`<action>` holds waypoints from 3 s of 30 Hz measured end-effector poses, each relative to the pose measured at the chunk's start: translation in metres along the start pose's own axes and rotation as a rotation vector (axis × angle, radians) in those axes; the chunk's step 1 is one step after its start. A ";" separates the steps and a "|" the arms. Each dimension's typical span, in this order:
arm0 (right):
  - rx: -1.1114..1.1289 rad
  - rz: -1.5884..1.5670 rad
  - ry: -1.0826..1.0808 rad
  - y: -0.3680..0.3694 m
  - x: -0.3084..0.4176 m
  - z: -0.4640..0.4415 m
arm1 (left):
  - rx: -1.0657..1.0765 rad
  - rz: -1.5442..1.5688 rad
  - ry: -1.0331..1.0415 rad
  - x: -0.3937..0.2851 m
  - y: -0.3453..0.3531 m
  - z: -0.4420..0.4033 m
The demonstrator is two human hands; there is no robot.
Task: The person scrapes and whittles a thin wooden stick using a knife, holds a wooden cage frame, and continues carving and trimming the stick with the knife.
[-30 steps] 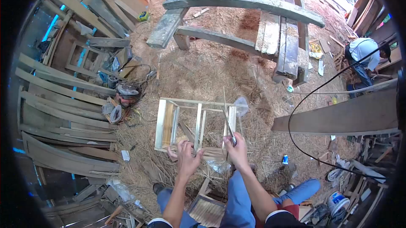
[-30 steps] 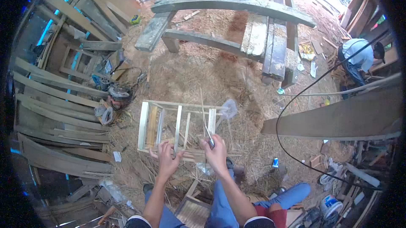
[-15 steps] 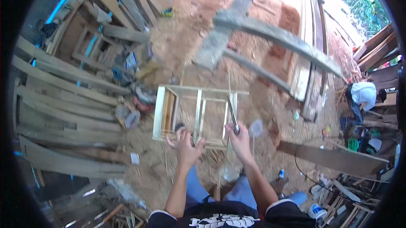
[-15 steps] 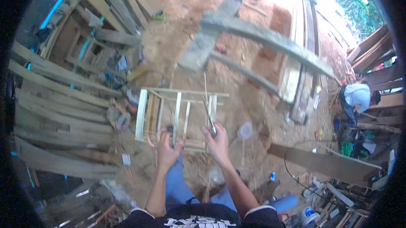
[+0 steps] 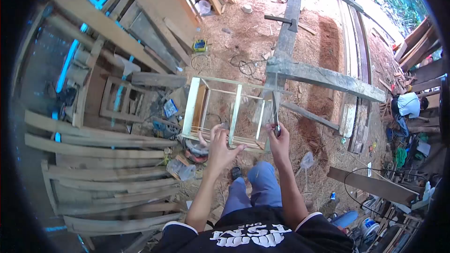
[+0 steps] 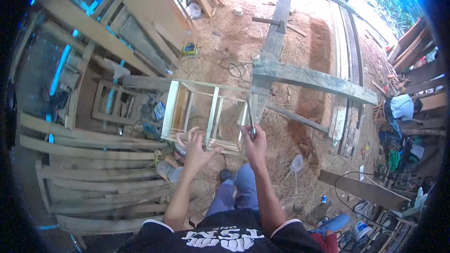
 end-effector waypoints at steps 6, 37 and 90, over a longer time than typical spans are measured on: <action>-0.153 -0.093 0.067 -0.007 0.034 -0.108 | 0.097 0.073 0.138 -0.021 0.019 -0.143; -0.798 -0.255 0.373 -0.062 0.070 -0.758 | 0.388 0.195 0.338 -0.153 0.292 -0.908; -0.579 0.143 0.163 -0.067 0.033 -0.951 | 0.501 0.021 0.540 -0.202 0.453 -0.988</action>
Point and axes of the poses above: each hand's wrist, its own z-axis away from the middle knuckle, its own y-axis out of the palm, x = y × z, the point moved 6 cm from there along -z, towards the middle knuckle
